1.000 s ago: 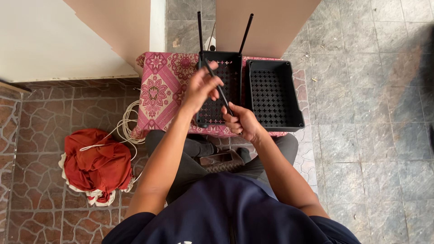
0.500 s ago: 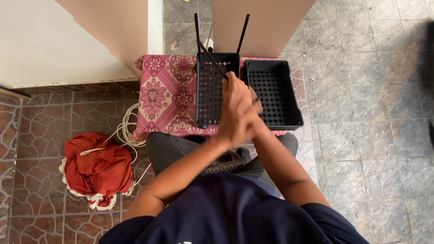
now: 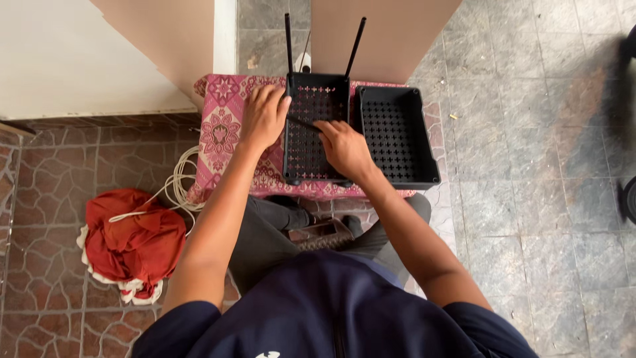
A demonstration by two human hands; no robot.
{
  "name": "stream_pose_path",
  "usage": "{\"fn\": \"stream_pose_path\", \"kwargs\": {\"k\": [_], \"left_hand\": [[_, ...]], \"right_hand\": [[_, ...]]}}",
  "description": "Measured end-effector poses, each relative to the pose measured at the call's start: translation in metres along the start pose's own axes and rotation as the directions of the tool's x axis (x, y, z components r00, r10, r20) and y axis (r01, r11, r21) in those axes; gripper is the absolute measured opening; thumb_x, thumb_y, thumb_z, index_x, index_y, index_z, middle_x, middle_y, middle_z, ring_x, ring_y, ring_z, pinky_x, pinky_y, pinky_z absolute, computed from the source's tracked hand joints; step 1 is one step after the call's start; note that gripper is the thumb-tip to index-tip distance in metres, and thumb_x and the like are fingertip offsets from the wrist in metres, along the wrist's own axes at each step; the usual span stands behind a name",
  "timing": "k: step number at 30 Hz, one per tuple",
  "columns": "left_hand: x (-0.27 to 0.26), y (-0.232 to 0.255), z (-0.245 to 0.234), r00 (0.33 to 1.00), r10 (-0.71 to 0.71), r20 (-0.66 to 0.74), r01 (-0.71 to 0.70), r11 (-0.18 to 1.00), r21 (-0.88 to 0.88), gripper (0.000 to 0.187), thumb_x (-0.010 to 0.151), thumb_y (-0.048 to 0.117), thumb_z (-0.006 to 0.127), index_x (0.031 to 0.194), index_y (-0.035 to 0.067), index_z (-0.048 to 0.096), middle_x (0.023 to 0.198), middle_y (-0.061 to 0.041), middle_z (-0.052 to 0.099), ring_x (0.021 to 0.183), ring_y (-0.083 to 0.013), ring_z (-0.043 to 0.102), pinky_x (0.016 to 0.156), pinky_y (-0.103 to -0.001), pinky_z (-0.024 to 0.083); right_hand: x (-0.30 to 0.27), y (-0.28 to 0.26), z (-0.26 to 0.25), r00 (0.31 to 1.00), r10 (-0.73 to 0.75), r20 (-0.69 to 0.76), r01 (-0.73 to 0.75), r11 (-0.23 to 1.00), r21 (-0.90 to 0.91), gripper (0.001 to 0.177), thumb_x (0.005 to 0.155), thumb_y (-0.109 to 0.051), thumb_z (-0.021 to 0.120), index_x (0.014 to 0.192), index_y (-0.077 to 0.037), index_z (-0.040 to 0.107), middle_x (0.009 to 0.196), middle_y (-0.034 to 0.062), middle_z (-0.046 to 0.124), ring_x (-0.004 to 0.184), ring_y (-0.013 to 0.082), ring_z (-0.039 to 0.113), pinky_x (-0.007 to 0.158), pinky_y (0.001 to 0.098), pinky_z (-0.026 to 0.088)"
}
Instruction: The person assembles a black plastic rolling cart by attaching wheels to a side panel, inserting rods into a perforated base, and connecting the side panel to the base to form a frame.
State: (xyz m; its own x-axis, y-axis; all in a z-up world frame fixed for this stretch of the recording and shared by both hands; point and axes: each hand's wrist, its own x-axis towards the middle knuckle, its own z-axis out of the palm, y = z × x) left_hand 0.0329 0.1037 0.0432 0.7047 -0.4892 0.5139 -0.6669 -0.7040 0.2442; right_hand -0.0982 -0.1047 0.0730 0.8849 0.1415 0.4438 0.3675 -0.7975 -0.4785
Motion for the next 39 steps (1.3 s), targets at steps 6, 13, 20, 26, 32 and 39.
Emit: {"fn": "stream_pose_path", "kwargs": {"k": [6,13,20,26,32,39], "left_hand": [[-0.020,-0.004,-0.008,0.956,-0.167,0.239,0.250,0.891,-0.378,0.041,0.103,0.036,0.065,0.080,0.002,0.064,0.075,-0.008,0.063,0.069,-0.0191,0.055,0.065,-0.040,0.046],[-0.064,0.028,0.025,0.893,-0.130,0.432,0.410,0.632,-0.658,0.028,0.113,0.023,0.053,0.094,0.006,0.065,0.070,-0.005,0.054,0.059,-0.0114,0.046,0.054,-0.026,0.045],[-0.112,0.103,0.056,0.863,-0.042,0.503,0.403,0.656,-0.638,0.027,0.100,0.025,0.066,0.116,0.005,0.074,0.088,-0.007,0.076,0.057,-0.0137,0.060,0.048,-0.033,0.052],[-0.115,0.133,0.035,0.907,-0.019,0.422,0.358,0.564,-0.744,0.032,0.095,0.028,0.076,0.103,-0.003,0.077,0.090,-0.013,0.078,0.074,-0.0162,0.072,0.065,-0.030,0.058],[-0.115,0.130,0.040,0.778,0.008,0.629,0.547,0.483,-0.683,0.033,0.098,0.034,0.071,0.090,0.003,0.081,0.071,-0.008,0.074,0.058,-0.0119,0.064,0.053,-0.028,0.050],[-0.111,0.097,0.054,0.889,-0.149,0.433,0.453,0.421,-0.786,0.041,0.107,0.037,0.057,0.093,0.003,0.076,0.079,-0.004,0.074,0.061,-0.0101,0.065,0.056,-0.026,0.052]], "right_hand": [[-0.029,0.017,-0.018,0.931,0.363,0.043,-0.352,0.860,0.369,0.022,0.090,-0.017,0.078,0.107,-0.004,0.077,0.095,0.0106,0.075,0.073,0.0208,0.070,0.067,0.0342,0.057],[-0.034,0.061,-0.031,0.737,0.669,0.098,-0.296,0.190,0.936,0.017,0.101,-0.019,0.073,0.101,-0.001,0.074,0.075,0.0016,0.064,0.064,0.0087,0.055,0.059,0.0235,0.044],[-0.019,0.041,-0.022,0.805,0.577,-0.135,-0.198,0.476,0.857,0.024,0.111,-0.023,0.062,0.119,-0.004,0.073,0.092,-0.0030,0.063,0.080,0.0039,0.054,0.071,0.0210,0.044],[-0.003,0.045,-0.017,0.747,0.637,-0.193,-0.048,0.340,0.939,0.027,0.114,-0.028,0.055,0.116,-0.005,0.068,0.076,-0.0005,0.058,0.067,0.0082,0.051,0.061,0.0234,0.042],[0.007,0.048,-0.024,0.841,0.541,0.015,-0.060,0.065,0.996,0.033,0.114,-0.031,0.048,0.127,-0.005,0.065,0.083,0.0017,0.063,0.068,0.0101,0.055,0.061,0.0220,0.043],[-0.037,0.006,0.006,0.850,0.383,0.361,-0.490,0.324,0.809,0.029,0.105,-0.015,0.055,0.133,-0.005,0.061,0.093,-0.0012,0.070,0.077,0.0061,0.060,0.065,0.0217,0.049]]}}
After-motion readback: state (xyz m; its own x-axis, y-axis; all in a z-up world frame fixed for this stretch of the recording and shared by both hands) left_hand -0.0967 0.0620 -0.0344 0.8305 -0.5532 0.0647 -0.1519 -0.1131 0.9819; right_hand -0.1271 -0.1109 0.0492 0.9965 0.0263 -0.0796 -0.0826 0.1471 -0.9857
